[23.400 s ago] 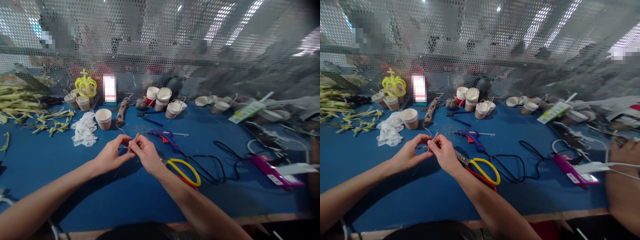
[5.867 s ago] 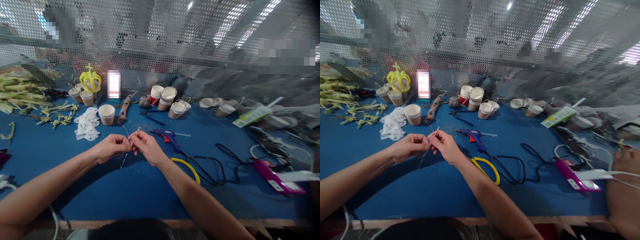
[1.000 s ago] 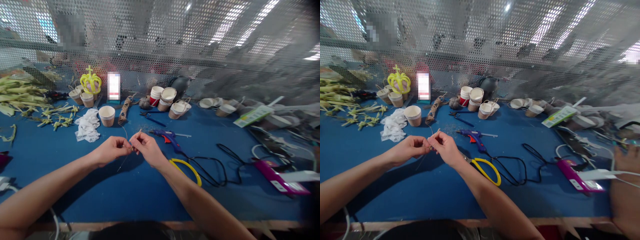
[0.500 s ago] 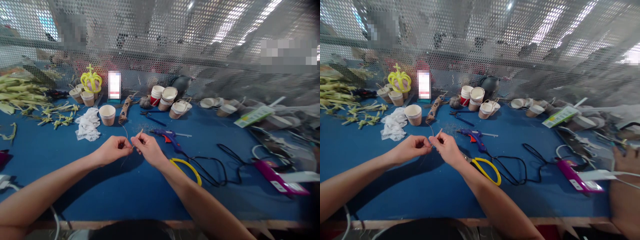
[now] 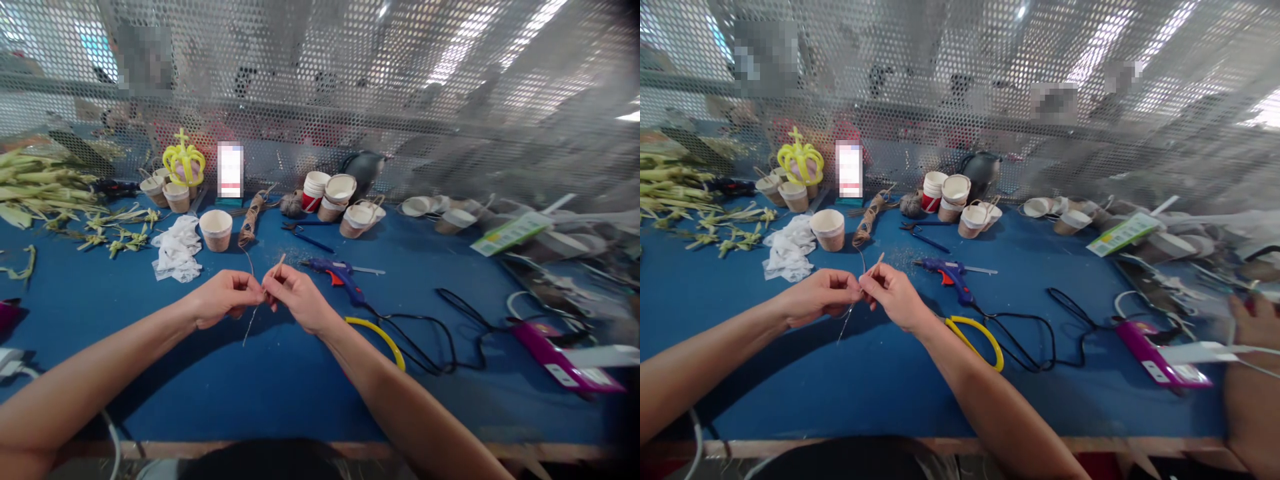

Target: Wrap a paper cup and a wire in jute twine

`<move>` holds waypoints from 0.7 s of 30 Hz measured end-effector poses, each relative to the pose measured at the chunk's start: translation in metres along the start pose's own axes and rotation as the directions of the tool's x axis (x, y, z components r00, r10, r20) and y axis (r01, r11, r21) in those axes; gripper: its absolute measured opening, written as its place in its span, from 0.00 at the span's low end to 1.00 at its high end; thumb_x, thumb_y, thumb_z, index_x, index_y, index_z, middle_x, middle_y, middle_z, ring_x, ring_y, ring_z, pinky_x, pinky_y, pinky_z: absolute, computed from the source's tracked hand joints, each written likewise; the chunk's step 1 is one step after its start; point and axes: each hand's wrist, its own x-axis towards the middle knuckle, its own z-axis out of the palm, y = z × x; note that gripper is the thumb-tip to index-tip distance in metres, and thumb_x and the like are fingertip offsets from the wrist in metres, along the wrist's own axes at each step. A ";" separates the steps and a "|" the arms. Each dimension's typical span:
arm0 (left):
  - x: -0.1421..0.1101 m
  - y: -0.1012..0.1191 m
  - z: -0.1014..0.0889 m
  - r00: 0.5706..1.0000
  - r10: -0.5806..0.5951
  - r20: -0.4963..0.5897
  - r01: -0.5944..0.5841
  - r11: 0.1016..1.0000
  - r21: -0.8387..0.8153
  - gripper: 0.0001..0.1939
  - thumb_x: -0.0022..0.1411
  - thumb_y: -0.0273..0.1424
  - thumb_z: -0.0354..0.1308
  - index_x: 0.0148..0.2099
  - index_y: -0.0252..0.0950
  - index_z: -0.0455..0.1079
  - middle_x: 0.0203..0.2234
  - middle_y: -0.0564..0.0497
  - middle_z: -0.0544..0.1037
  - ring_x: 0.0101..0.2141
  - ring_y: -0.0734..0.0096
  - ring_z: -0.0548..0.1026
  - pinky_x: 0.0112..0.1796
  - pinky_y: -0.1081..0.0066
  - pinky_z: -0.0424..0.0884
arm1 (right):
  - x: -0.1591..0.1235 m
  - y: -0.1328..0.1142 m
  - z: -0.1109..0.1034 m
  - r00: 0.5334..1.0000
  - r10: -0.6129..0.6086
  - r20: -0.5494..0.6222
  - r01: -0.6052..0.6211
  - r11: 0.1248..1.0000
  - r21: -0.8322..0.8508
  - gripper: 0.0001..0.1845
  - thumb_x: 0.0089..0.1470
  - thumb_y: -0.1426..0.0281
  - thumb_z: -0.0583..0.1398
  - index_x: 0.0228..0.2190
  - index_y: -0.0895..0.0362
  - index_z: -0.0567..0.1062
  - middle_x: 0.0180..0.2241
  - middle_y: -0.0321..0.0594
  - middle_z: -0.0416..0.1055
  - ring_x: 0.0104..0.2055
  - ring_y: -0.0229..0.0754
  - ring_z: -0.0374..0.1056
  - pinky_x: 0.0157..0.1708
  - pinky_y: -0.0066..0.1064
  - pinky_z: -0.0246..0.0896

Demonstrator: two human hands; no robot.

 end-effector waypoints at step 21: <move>0.000 -0.005 0.002 0.965 0.219 -0.146 -0.137 0.893 0.429 0.08 0.46 0.32 0.56 0.24 0.32 0.61 0.14 0.60 0.58 0.17 0.83 0.54 0.19 0.79 0.50 | -0.001 0.002 0.002 0.973 -0.132 -0.190 0.052 0.924 -0.378 0.13 0.49 0.63 0.55 0.20 0.57 0.62 0.16 0.30 0.57 0.18 0.31 0.54 0.18 0.25 0.50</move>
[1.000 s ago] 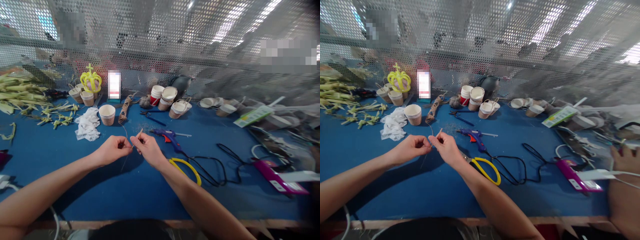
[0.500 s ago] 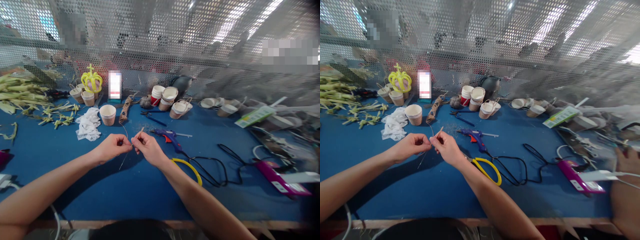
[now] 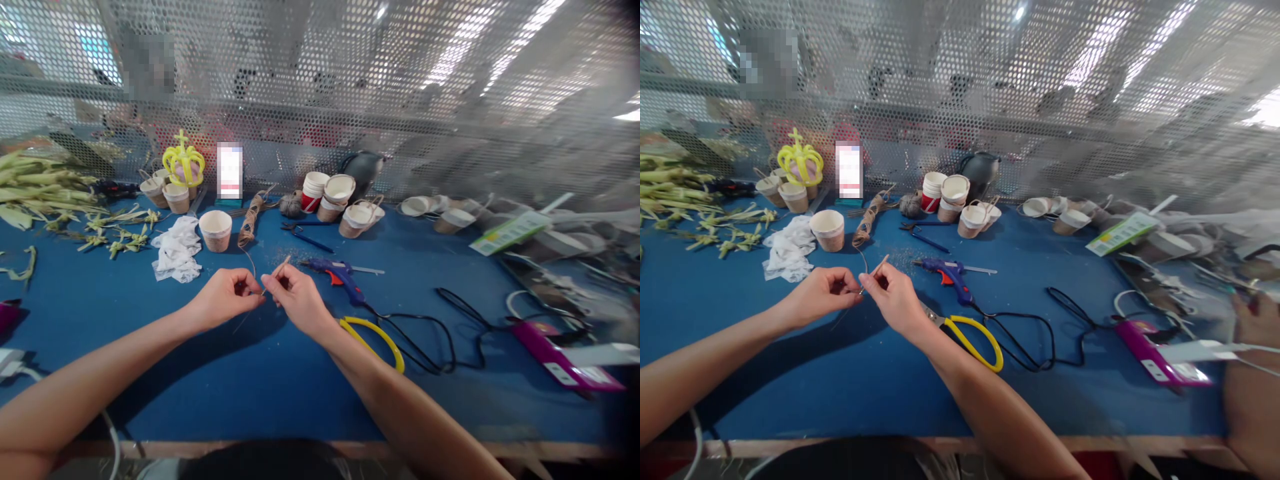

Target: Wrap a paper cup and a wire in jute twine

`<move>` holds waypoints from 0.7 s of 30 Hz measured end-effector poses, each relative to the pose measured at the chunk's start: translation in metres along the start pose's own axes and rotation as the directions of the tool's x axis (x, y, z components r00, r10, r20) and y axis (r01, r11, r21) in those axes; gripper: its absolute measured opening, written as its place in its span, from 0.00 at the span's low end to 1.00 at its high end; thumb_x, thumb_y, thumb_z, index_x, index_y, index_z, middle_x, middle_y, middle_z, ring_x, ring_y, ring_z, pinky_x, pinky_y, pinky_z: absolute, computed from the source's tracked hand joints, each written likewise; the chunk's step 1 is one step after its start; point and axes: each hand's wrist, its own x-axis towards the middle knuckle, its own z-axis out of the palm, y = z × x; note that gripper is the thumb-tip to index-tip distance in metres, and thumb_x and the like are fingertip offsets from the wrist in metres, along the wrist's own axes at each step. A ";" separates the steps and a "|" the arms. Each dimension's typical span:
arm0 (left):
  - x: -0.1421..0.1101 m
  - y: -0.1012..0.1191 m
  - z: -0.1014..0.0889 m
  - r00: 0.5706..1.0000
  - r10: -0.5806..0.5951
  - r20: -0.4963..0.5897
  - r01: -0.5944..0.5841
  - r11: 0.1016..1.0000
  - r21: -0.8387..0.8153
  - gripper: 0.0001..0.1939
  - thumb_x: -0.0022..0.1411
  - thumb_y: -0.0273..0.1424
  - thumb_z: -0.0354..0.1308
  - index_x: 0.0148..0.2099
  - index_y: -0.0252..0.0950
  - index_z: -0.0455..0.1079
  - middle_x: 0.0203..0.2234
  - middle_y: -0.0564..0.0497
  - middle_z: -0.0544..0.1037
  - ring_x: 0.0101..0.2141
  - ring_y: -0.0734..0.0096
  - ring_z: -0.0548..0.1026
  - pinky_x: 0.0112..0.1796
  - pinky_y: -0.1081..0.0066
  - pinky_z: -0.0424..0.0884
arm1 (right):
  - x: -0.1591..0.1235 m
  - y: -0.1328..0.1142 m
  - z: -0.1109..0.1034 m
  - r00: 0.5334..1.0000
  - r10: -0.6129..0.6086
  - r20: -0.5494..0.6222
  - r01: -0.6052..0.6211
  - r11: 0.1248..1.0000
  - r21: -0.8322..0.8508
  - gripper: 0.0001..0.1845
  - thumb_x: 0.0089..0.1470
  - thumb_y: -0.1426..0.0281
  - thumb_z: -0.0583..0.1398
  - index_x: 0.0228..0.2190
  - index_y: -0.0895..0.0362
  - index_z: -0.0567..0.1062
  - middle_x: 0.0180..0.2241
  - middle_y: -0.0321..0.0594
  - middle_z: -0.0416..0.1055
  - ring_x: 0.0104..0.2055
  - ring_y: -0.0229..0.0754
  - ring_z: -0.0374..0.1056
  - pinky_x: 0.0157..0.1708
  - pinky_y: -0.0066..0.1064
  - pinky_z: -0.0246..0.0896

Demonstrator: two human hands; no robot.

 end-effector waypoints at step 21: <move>0.001 0.005 0.000 0.988 -0.102 0.115 0.133 0.943 -0.305 0.07 0.46 0.30 0.57 0.23 0.32 0.62 0.13 0.60 0.60 0.16 0.84 0.54 0.18 0.78 0.47 | 0.001 0.001 0.001 0.989 0.062 0.132 -0.099 0.951 0.292 0.13 0.47 0.61 0.56 0.22 0.58 0.62 0.16 0.29 0.58 0.17 0.30 0.56 0.17 0.23 0.54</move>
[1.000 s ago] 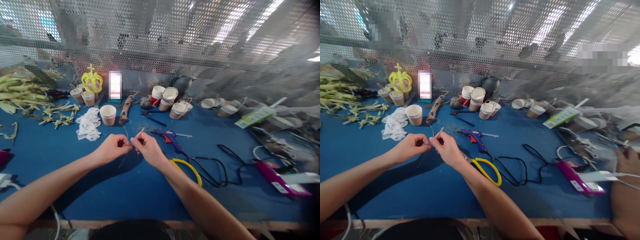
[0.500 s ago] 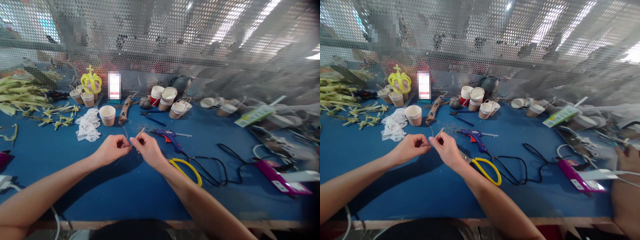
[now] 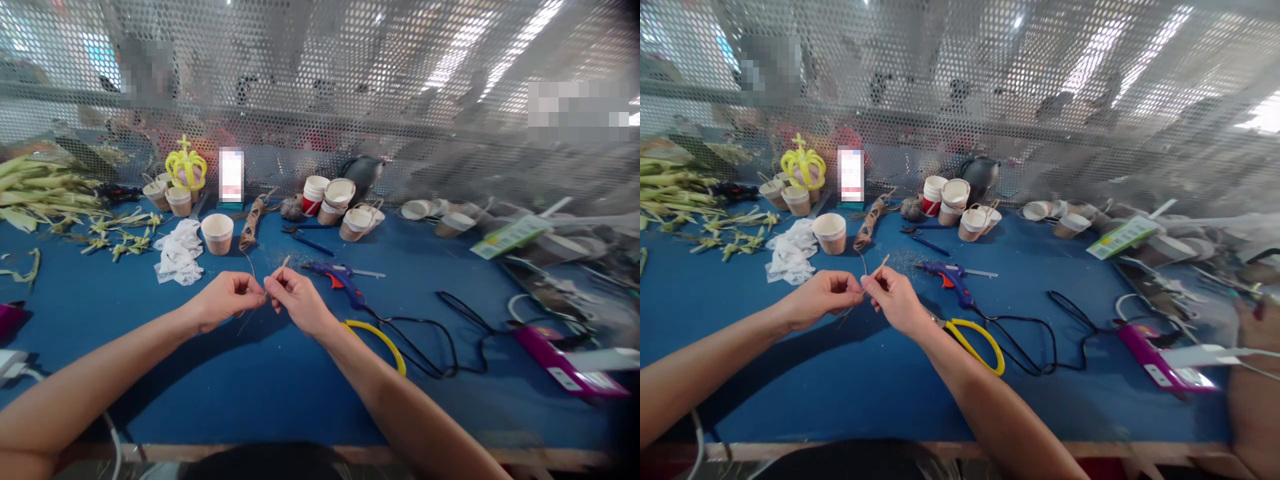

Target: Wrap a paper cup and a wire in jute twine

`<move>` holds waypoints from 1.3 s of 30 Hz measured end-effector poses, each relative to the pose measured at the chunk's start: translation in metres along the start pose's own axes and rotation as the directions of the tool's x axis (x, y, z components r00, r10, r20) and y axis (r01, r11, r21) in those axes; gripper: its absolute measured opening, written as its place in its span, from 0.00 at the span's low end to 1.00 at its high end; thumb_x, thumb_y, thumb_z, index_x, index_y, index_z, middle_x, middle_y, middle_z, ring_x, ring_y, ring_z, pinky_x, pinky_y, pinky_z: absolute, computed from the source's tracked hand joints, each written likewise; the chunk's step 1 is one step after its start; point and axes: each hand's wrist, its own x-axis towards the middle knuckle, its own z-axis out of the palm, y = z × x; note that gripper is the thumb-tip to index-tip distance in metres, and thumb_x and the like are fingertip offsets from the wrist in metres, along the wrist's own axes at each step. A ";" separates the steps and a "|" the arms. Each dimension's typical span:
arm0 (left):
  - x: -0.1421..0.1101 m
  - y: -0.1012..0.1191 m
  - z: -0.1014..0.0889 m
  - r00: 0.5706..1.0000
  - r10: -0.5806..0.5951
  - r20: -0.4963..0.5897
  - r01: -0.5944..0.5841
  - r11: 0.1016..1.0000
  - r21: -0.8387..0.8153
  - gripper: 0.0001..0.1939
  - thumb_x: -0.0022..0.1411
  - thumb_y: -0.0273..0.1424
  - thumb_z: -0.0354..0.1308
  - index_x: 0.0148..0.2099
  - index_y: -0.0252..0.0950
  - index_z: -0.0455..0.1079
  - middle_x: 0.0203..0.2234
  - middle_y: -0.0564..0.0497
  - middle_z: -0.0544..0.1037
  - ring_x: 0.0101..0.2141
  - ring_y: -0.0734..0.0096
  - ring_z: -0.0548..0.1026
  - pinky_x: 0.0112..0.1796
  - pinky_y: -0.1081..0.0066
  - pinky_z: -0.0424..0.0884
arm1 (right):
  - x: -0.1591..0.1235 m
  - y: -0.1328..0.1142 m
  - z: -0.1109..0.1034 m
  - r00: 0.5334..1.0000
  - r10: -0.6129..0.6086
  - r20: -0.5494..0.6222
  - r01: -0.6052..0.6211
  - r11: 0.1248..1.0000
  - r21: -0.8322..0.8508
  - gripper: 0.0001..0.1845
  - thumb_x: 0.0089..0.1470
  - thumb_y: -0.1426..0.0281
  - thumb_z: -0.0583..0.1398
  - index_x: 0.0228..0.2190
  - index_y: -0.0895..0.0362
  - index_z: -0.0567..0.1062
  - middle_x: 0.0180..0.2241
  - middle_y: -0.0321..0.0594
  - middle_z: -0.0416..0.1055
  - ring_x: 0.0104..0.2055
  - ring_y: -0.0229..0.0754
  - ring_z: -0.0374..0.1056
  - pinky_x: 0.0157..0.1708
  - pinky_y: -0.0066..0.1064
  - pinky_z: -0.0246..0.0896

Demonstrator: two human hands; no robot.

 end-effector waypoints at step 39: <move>-0.005 0.008 -0.003 0.999 0.046 0.010 -0.047 0.981 0.186 0.06 0.48 0.31 0.53 0.26 0.33 0.63 0.16 0.59 0.60 0.18 0.82 0.52 0.20 0.77 0.49 | -0.001 -0.003 0.001 0.997 -0.012 -0.081 0.004 0.995 -0.095 0.16 0.47 0.59 0.57 0.20 0.57 0.62 0.15 0.29 0.58 0.17 0.30 0.55 0.17 0.24 0.51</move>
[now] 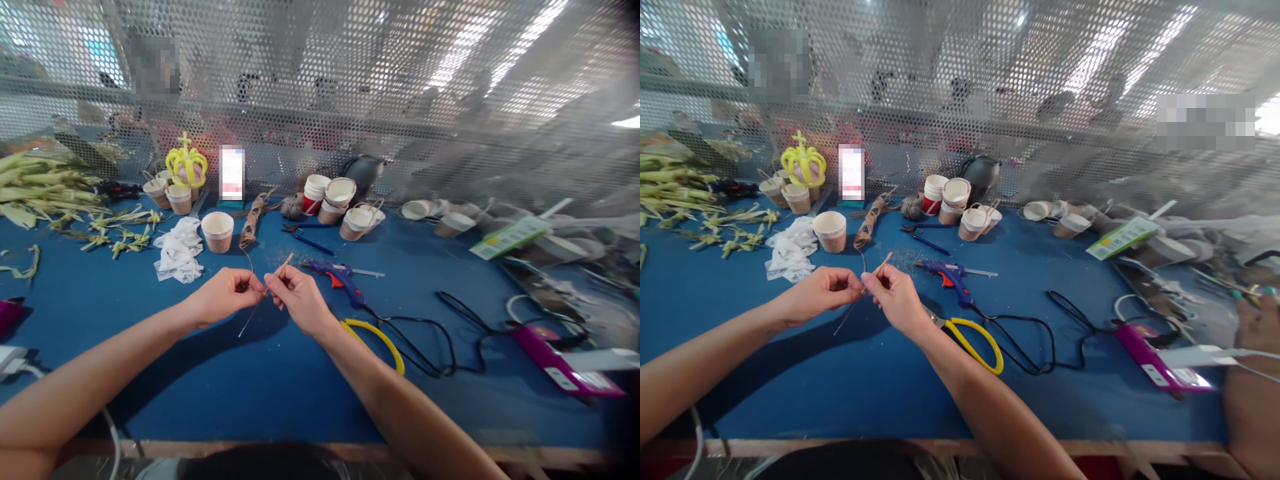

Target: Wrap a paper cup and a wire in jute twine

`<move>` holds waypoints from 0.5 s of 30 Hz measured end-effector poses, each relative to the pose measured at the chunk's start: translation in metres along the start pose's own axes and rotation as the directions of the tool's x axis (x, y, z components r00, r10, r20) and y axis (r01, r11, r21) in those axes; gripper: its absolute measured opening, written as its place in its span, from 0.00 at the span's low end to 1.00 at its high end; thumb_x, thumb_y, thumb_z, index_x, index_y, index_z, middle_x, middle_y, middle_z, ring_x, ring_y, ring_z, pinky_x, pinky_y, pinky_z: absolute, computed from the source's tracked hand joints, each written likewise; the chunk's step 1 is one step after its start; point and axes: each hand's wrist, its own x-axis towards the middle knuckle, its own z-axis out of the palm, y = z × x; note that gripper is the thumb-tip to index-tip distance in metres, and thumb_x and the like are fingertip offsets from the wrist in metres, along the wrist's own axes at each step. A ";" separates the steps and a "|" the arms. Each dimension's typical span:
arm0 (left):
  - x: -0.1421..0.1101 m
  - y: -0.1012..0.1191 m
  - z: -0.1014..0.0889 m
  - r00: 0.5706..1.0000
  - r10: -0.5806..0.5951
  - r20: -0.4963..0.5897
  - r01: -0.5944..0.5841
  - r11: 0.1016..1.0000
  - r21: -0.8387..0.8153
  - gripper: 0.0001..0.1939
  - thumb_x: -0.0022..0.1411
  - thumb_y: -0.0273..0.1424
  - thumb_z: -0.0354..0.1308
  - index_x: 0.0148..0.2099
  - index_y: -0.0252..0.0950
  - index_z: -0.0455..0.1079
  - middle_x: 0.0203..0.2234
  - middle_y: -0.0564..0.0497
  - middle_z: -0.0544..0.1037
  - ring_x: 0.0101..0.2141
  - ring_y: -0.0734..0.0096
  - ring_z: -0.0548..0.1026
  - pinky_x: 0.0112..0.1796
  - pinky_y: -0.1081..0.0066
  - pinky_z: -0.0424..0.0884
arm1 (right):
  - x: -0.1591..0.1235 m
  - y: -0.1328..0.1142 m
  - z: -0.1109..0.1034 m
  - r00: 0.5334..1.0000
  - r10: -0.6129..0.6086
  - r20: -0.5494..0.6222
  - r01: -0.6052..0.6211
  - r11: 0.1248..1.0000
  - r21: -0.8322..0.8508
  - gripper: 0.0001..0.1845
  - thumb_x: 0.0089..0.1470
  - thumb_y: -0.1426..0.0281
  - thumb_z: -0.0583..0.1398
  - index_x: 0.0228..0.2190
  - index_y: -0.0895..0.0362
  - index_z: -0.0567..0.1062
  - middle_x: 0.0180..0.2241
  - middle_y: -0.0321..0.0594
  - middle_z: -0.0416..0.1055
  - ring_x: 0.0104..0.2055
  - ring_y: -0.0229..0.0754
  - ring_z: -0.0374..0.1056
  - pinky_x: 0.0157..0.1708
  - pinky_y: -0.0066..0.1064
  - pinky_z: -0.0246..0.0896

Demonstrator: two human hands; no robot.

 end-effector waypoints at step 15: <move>0.004 -0.008 0.001 0.996 0.087 -0.032 -0.080 0.982 0.169 0.07 0.49 0.31 0.53 0.23 0.33 0.61 0.16 0.58 0.62 0.19 0.80 0.57 0.22 0.77 0.54 | -0.001 -0.004 0.002 0.996 -0.078 -0.039 0.068 0.973 -0.221 0.14 0.48 0.63 0.56 0.18 0.57 0.62 0.15 0.30 0.57 0.18 0.31 0.52 0.18 0.25 0.48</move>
